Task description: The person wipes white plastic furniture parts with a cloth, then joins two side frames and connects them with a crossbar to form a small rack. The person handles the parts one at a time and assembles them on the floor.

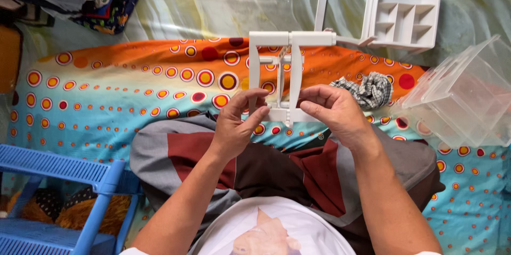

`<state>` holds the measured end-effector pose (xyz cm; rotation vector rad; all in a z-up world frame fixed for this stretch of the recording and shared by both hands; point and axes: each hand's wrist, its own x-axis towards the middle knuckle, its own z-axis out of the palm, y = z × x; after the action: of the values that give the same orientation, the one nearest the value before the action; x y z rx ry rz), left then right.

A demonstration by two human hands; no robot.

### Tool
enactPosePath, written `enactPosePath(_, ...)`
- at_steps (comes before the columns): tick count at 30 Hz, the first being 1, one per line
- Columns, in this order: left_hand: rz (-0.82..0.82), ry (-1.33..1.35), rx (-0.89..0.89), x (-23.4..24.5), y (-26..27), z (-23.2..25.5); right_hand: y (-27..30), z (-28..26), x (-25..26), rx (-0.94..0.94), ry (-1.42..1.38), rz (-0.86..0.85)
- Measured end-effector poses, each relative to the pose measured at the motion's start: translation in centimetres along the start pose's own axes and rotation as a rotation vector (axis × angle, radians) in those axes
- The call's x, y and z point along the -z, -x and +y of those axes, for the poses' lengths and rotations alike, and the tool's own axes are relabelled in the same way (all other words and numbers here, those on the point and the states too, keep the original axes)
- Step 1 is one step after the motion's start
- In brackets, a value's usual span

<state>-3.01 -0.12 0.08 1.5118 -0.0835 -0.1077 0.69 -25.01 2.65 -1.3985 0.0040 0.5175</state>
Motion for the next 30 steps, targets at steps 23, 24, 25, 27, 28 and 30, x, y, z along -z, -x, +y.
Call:
enactPosePath(23, -0.025, 0.171, 0.080, -1.5, -0.1, 0.7, 1.2, 1.6, -0.9, -0.022, -0.079, 0.107)
enactPosePath(24, -0.025, 0.190, 0.086, -1.5, 0.0, 0.7, 1.2, 1.6, -0.9, -0.022, -0.080, 0.106)
enactPosePath(25, -0.022, 0.184, 0.079, -1.6, 0.0, 0.7, 1.1, 1.6, -1.0, -0.019, -0.081, 0.108)
enactPosePath(27, -0.016, 0.173, 0.065, -1.6, 0.0, 0.8, 1.1, 1.6, -1.1, -0.015, -0.081, 0.112)
enactPosePath(28, -0.013, 0.165, 0.068, -1.6, 0.0, 0.8, 1.1, 1.6, -1.1, -0.013, -0.086, 0.111)
enactPosePath(30, -0.006, 0.150, 0.074, -1.6, 0.0, 0.8, 1.1, 1.6, -1.2, -0.010, -0.096, 0.110)
